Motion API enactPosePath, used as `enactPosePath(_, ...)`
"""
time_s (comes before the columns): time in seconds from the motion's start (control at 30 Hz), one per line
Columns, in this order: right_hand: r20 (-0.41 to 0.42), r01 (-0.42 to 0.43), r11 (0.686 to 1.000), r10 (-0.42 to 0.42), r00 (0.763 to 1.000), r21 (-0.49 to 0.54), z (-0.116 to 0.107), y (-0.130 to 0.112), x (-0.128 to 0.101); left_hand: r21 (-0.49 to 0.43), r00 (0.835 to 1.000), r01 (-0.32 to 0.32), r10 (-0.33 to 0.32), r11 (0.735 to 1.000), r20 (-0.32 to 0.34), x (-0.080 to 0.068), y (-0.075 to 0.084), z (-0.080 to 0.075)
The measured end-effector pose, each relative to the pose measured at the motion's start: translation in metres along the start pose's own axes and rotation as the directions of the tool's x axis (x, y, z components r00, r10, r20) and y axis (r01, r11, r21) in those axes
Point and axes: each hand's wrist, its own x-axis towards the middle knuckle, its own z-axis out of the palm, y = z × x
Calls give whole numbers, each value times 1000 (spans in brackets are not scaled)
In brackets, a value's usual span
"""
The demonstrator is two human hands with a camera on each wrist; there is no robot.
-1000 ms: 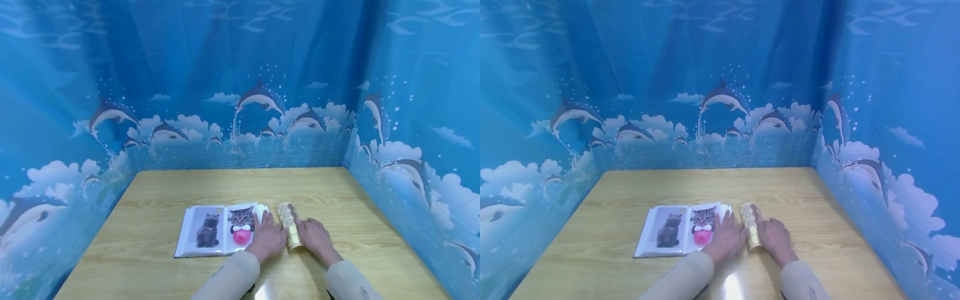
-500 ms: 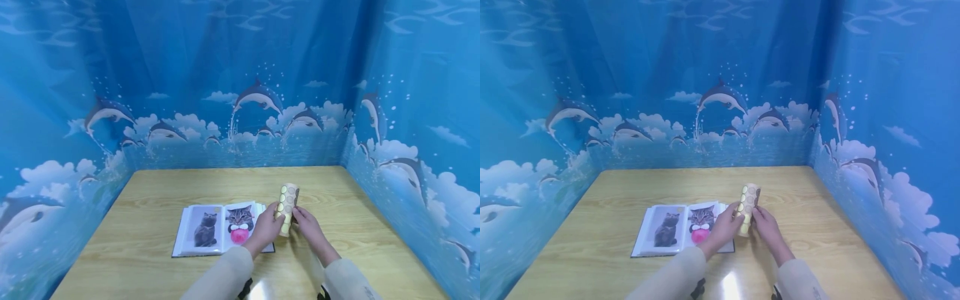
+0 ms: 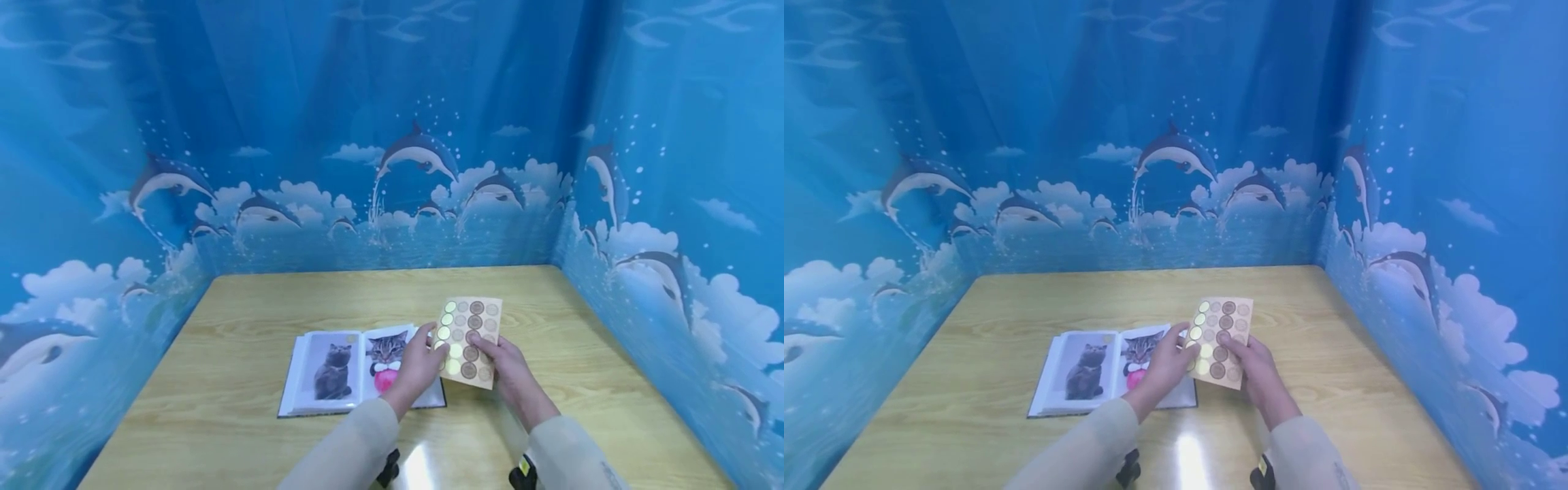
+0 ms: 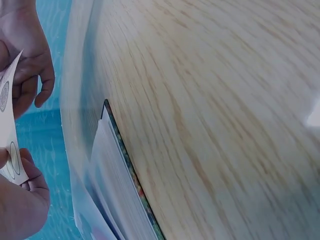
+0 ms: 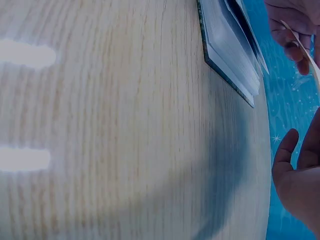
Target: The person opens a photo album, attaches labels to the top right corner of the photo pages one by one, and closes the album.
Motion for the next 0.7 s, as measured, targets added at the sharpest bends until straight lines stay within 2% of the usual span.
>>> enactPosePath(0.07, -2, -2, 1000, 2, 1000, 24, 1, -1, 0, -11, 1000, -4, 4, 1000, -2, 0, 1, 0)
enactPosePath(0.2, -20, 8, 1000, -8, 1000, -18, 4, -1, -1, -20, 1000, -15, 14, 1000, -12, -1, 3, 1)
enactPosePath(0.27, -30, 13, 999, -14, 999, -39, 6, -2, -1, 23, 999, -36, 37, 999, -30, -2, 4, 2)
enactPosePath(0.33, -39, 19, 999, -21, 999, -44, 7, -2, -2, 114, 996, -69, 76, 991, -56, -2, 5, 2)
enactPosePath(0.4, -36, 21, 999, -23, 999, -45, 8, -3, -3, 237, 986, -123, 145, 964, -78, -2, 5, 1)
enactPosePath(0.47, -33, 22, 999, -23, 999, -45, 9, -3, -3, 357, 969, -181, 228, 916, -94, -2, 6, 1)
enactPosePath(0.57, -21, 20, 999, -21, 1000, -46, 10, -3, -3, 456, 943, -250, 321, 854, -84, -3, 7, 0)
enactPosePath(0.63, -14, 21, 999, -22, 1000, -47, 11, -3, -3, 475, 935, -275, 348, 836, -70, -3, 8, 0)
enactPosePath(0.7, -2, 22, 999, -22, 1000, -48, 12, -3, -3, 478, 936, -280, 347, 832, -56, -3, 8, 0)
